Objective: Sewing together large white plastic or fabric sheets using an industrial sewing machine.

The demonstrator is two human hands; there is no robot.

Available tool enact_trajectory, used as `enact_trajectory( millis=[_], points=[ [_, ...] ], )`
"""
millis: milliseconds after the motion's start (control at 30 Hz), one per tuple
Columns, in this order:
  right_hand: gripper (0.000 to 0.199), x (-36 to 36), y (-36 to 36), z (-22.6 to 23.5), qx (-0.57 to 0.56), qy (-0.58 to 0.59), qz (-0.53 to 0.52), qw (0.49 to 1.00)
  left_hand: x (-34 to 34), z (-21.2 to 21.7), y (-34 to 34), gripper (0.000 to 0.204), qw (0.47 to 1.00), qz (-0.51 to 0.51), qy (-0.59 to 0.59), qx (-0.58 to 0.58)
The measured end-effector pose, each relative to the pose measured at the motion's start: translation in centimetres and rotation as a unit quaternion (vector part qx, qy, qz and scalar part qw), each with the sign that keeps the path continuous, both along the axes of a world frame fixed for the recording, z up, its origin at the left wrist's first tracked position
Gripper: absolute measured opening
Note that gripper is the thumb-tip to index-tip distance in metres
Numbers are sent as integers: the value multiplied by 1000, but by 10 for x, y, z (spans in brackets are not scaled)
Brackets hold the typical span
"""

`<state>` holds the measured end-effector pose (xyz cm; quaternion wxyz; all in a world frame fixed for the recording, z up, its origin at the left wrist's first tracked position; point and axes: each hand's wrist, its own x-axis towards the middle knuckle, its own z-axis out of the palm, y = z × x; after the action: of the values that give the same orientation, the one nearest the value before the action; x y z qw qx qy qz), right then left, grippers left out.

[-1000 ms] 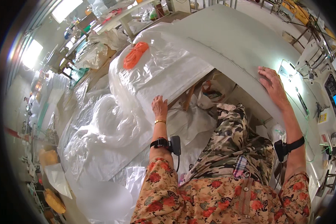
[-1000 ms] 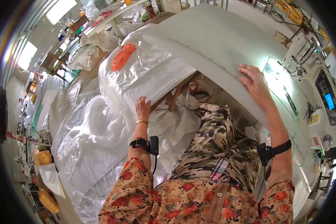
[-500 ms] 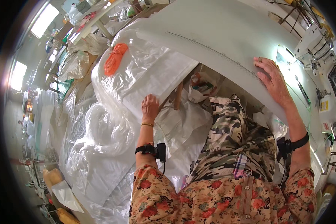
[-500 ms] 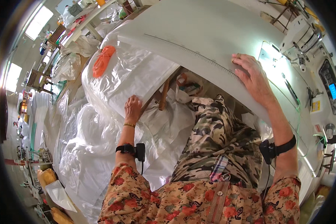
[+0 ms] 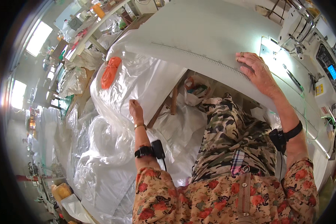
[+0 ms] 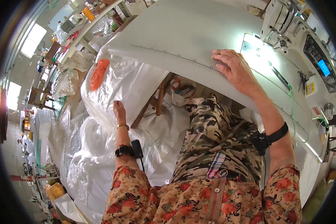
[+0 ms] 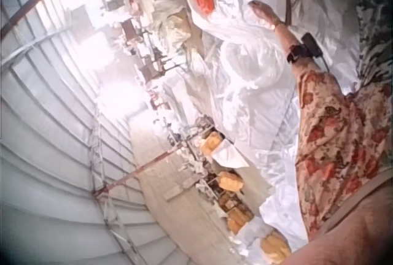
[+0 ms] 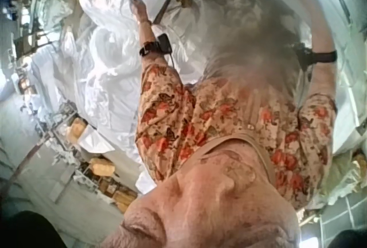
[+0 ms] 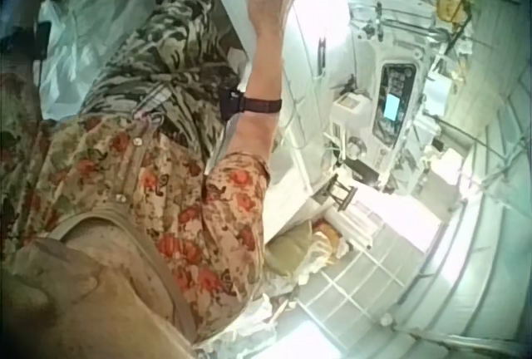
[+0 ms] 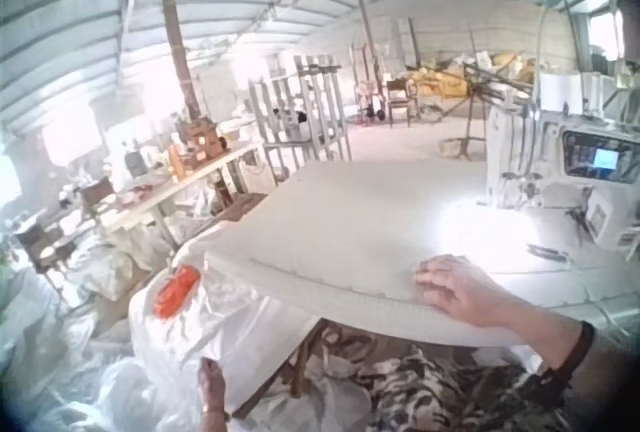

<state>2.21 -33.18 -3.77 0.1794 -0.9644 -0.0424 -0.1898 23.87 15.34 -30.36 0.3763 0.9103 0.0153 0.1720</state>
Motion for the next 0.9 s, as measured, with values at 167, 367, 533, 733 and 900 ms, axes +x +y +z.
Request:
enact_trajectory(
  millis=[167, 367, 533, 733, 900],
  points=[
    [31, -2, -1, 1, -16, 1, 16, 1000, -72, 31, 7, 9, 993, -104, -8, 63],
    [44, -11, 30, 0, -165, -79, 127, 975, -167, 83, -41, 6, 986, -159, 4, -47],
    [60, -25, 133, -48, -36, -36, 215, 975, -222, 154, -98, 3, 962, -205, -55, -170],
    [44, -2, 165, -93, 124, -171, 117, 970, -281, 259, -135, 2, 909, -342, -125, -201],
    [40, -1, 131, -103, 197, -224, 121, 947, -312, 317, -122, 6, 829, -479, -119, -265]
  ],
)
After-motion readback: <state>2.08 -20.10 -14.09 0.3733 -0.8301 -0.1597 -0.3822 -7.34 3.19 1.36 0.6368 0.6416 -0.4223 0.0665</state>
